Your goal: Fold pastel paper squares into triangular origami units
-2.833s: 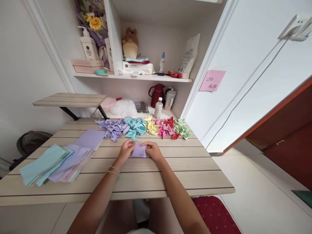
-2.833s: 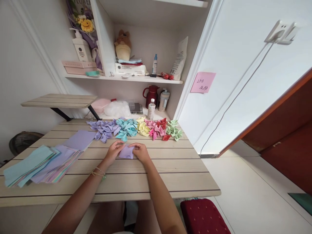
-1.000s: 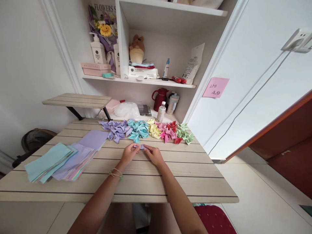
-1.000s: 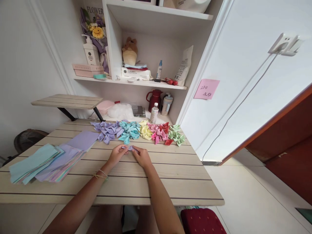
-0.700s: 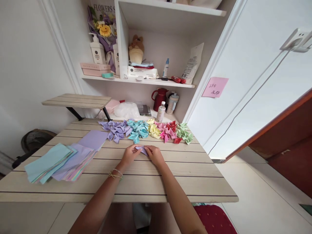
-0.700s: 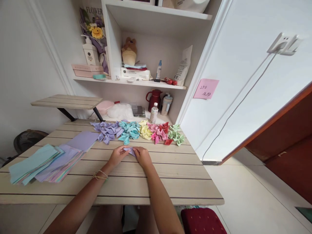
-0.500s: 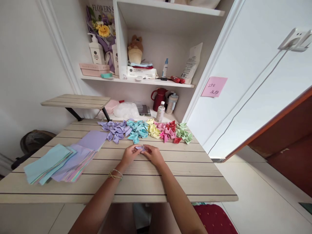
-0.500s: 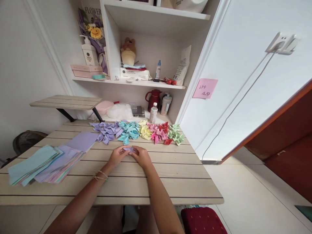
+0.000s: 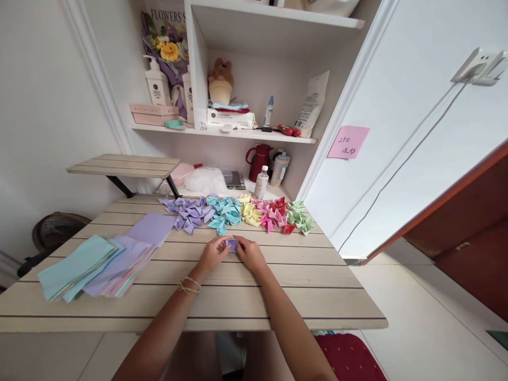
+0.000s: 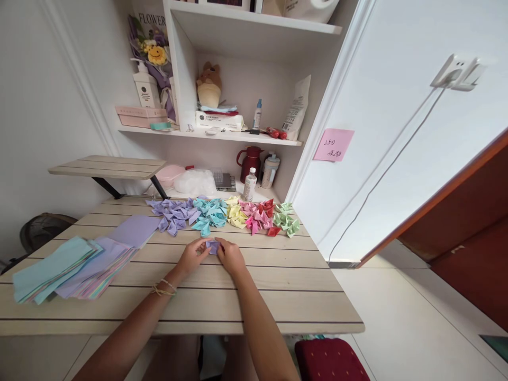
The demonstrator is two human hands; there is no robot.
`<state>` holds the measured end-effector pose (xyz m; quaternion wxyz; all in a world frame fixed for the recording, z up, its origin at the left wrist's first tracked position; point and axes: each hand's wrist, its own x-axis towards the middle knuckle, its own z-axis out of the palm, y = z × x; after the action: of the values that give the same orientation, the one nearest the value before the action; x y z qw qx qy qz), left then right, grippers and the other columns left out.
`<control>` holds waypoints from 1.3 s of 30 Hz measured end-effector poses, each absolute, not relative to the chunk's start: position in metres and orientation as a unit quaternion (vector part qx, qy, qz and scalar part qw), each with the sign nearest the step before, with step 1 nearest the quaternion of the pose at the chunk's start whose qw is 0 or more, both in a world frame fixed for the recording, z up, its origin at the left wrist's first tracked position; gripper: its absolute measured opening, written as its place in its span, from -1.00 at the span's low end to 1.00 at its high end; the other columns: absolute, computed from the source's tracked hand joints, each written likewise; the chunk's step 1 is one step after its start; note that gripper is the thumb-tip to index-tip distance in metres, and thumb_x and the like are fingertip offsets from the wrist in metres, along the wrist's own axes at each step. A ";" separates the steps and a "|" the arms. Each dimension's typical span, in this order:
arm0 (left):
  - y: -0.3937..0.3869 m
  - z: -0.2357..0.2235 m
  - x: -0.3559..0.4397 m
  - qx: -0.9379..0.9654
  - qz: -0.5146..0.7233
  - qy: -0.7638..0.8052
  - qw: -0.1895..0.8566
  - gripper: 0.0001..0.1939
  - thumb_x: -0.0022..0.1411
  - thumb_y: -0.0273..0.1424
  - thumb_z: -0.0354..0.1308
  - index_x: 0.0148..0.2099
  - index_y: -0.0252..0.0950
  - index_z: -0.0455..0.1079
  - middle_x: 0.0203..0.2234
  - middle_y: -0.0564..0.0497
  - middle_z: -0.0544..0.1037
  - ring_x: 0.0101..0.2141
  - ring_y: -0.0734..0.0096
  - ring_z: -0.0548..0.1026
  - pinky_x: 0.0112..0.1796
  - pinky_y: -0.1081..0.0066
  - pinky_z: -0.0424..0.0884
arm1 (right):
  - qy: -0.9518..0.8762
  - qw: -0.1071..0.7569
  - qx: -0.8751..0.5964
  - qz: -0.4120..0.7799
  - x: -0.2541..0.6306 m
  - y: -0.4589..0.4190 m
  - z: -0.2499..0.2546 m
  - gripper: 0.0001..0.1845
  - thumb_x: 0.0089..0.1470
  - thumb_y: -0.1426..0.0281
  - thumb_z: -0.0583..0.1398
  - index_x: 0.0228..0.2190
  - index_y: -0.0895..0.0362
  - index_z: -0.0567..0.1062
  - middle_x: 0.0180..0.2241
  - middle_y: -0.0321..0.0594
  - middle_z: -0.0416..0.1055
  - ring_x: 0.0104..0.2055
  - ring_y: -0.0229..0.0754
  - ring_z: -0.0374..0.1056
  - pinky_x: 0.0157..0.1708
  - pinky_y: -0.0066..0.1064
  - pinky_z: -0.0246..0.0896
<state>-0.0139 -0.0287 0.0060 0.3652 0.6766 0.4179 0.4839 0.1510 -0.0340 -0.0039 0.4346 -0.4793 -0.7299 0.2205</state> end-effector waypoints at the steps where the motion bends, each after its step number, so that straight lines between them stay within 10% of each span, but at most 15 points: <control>1: -0.030 0.007 -0.013 0.686 0.483 0.414 0.352 -0.68 -0.01 -0.33 0.17 -0.15 -0.27 0.44 -0.53 0.03 0.43 -0.50 0.42 0.36 -0.37 0.44 0.32 | -0.725 0.437 -0.486 0.216 0.150 -0.034 -0.004 -0.62 0.00 0.47 0.08 -0.11 0.03 0.43 -0.29 -0.20 0.50 -0.34 -0.14 0.39 -0.25 -0.33 0.25; 8: -0.032 0.005 -0.014 0.689 0.481 0.438 0.320 -0.72 0.01 -0.31 0.17 -0.17 -0.24 0.38 -0.59 0.09 0.41 -0.54 0.46 0.37 -0.46 0.50 0.30 | -0.574 0.558 -0.485 0.353 0.143 -0.030 -0.007 -0.83 -0.10 0.37 0.10 -0.38 0.13 0.41 -0.59 -0.30 0.38 -0.58 -0.24 0.27 -0.55 -0.46 0.19; 19: -0.025 0.005 -0.016 0.576 0.509 0.415 0.486 -0.65 -0.05 -0.23 0.23 -0.22 -0.33 0.44 -0.52 -0.02 0.55 -0.49 0.34 0.51 -0.41 0.39 0.43 | -0.456 0.568 -0.376 0.572 0.152 -0.029 0.004 -0.71 -0.27 0.26 0.28 -0.47 0.11 0.36 -0.60 -0.34 0.39 -0.52 -0.22 0.35 -0.47 -0.36 0.34; 39: -0.023 0.002 -0.013 0.550 0.499 0.400 0.537 -0.68 -0.14 -0.24 0.29 -0.39 -0.36 0.39 -0.55 0.02 0.52 -0.49 0.38 0.49 -0.44 0.42 0.44 | -0.573 0.543 -0.410 0.458 0.154 -0.026 -0.004 -0.75 -0.12 0.25 0.23 -0.40 0.15 0.39 -0.66 -0.37 0.32 -0.63 -0.32 0.21 -0.62 -0.52 0.10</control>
<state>-0.0126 -0.0234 0.0017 0.5369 0.5502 0.4003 0.4988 0.1541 -0.0258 -0.0043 0.5430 -0.4095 -0.5727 0.4577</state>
